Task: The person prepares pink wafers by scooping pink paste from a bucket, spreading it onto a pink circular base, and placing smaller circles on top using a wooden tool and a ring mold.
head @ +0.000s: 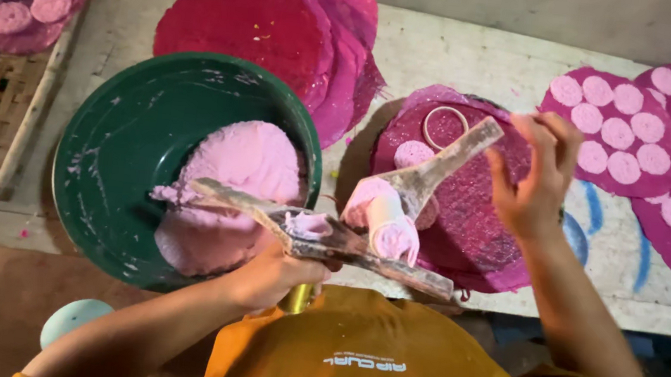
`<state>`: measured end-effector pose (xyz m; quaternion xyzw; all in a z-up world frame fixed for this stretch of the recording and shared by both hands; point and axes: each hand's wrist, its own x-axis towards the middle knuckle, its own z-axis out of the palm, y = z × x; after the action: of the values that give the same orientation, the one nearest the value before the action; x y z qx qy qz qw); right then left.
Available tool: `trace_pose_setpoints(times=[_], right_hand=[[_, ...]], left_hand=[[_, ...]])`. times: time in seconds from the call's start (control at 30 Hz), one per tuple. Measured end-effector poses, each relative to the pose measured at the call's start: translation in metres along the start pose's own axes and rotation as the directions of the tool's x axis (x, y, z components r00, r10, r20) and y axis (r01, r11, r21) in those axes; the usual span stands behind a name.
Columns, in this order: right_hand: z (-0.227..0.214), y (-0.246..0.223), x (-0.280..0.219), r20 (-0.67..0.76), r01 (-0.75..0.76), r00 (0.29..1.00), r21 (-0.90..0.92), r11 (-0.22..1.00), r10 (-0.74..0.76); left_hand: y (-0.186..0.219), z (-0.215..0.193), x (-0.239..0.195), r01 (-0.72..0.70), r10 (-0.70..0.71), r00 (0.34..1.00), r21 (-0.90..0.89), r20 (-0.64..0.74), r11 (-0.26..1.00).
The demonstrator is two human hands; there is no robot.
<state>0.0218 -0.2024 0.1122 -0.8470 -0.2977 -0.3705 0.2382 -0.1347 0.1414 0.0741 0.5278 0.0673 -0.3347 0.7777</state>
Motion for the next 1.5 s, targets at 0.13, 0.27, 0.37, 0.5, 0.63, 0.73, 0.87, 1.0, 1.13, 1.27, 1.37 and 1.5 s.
trace_pose_setpoints(times=[0.13,0.27,0.37,0.5,0.63,0.73,0.87,1.0,1.13,1.27,1.37,1.5], right_hand=[[0.042,0.046,-0.065,0.271,-0.430,0.861,-0.065,0.900,0.431],[0.078,0.081,-0.116,0.299,-0.531,0.790,-0.104,0.841,0.536],[0.097,0.094,-0.131,0.249,-0.489,0.822,-0.152,0.859,0.512],[0.106,0.098,-0.133,0.242,-0.540,0.787,-0.178,0.823,0.568],[0.121,0.096,-0.123,0.269,-0.572,0.757,-0.166,0.803,0.595],[0.130,0.090,-0.121,0.270,-0.491,0.813,-0.155,0.857,0.515],[0.132,0.085,-0.118,0.280,-0.438,0.838,-0.168,0.883,0.468],[0.120,0.076,-0.101,0.299,-0.397,0.859,-0.124,0.910,0.415],[0.101,0.038,-0.067,0.283,-0.299,0.907,-0.091,0.950,0.312],[0.073,-0.031,-0.007,0.251,-0.223,0.943,-0.010,0.975,0.219],[0.029,-0.094,0.024,0.207,-0.190,0.966,0.164,0.968,0.154],[-0.001,-0.166,0.041,0.098,0.092,0.985,0.396,0.914,-0.141]], left_hand=[[-0.007,-0.010,-0.007,-0.067,0.066,0.995,-0.009,-0.071,0.998],[-0.023,-0.028,-0.003,-0.095,0.097,0.990,0.028,-0.100,0.995],[-0.028,-0.041,-0.007,0.017,-0.012,0.991,0.032,-0.130,0.999],[-0.016,-0.048,-0.013,0.052,-0.006,0.974,0.199,-0.227,0.979],[-0.010,-0.050,-0.016,-0.107,0.144,0.975,0.207,-0.172,0.973],[-0.011,-0.055,-0.012,-0.135,0.162,0.973,0.164,-0.166,0.977],[-0.019,-0.056,-0.007,-0.150,0.171,0.974,0.146,-0.146,0.978],[-0.021,-0.052,-0.004,-0.290,0.302,0.949,0.128,-0.090,0.949],[-0.018,-0.050,-0.009,-0.399,0.420,0.903,0.190,-0.086,0.897],[-0.020,-0.050,-0.015,-0.398,0.429,0.889,0.192,-0.162,0.897],[-0.022,-0.051,-0.018,-0.368,0.401,0.884,0.172,-0.242,0.914],[-0.020,-0.052,-0.029,-0.440,0.466,0.836,0.154,-0.289,0.885]])
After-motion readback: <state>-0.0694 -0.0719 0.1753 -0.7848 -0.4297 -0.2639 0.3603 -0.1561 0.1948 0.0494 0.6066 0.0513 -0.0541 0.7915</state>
